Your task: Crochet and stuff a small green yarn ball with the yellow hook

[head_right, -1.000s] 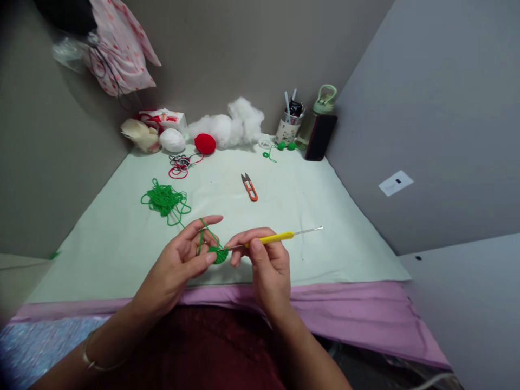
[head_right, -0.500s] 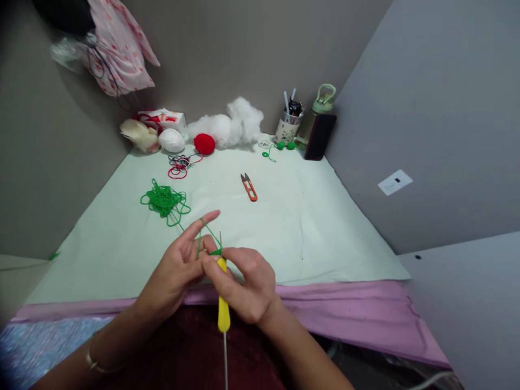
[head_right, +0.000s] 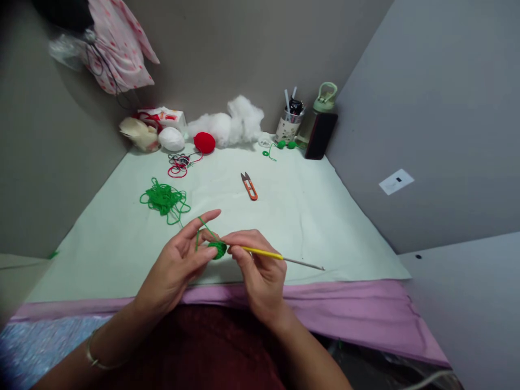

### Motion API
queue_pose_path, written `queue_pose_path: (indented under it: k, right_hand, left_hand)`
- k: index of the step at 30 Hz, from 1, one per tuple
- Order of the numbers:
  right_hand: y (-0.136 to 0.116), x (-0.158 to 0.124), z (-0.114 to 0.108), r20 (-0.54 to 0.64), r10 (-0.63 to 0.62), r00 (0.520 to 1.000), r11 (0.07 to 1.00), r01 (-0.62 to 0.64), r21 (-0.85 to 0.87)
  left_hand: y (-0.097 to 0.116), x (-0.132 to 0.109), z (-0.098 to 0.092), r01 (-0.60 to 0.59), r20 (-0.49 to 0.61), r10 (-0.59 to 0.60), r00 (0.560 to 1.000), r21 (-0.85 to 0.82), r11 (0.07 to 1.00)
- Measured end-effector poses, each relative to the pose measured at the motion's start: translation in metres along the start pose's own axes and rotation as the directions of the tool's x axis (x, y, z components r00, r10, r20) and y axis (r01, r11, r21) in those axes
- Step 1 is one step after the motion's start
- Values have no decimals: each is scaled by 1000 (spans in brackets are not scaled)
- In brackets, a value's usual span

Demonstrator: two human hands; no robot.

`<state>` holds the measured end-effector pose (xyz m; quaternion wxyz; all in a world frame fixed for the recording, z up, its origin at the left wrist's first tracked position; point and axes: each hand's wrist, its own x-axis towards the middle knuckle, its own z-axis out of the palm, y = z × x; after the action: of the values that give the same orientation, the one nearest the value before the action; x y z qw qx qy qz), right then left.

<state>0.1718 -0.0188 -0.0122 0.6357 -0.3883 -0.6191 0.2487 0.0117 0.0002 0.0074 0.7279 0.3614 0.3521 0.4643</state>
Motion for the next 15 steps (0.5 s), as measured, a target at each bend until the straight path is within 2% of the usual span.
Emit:
queue_pose_path:
  k: [2, 4, 5, 7, 9, 11, 12, 15]
  right_hand:
    - [-1, -5, -1, 37, -142, 989, 965, 147, -218]
    - [-1, -8, -3, 108, -259, 960, 886, 281, -368]
    - [-1, -8, -4, 109, -277, 955, 875, 297, -382]
    - [-1, -5, -5, 9, -205, 979, 938, 199, -284]
    - [0, 0, -4, -102, -19, 995, 998, 13, -58]
    - [0, 4, -2, -91, 131, 987, 983, -118, 140]
    - [0, 5, 0, -58, 155, 986, 972, -142, 186]
    - [1, 5, 2, -8, 155, 988, 974, -151, 168]
  left_hand:
    - [-2, 1, 1, -23, -20, 23, 1000, -12, 1000]
    - [-2, 3, 0, 41, 15, -40, 999, -79, 996]
    - [0, 3, -2, 93, 44, -88, 995, -126, 988]
    - [3, 4, -5, 180, 91, -164, 982, -213, 960]
    - [7, 5, -7, 178, 83, -162, 983, -256, 950]
    - [8, 4, -7, 121, 56, -111, 992, -234, 965]
    - [7, 4, -6, 93, 52, -84, 995, -203, 975]
    - [3, 1, -4, 23, 55, -20, 998, -69, 997]
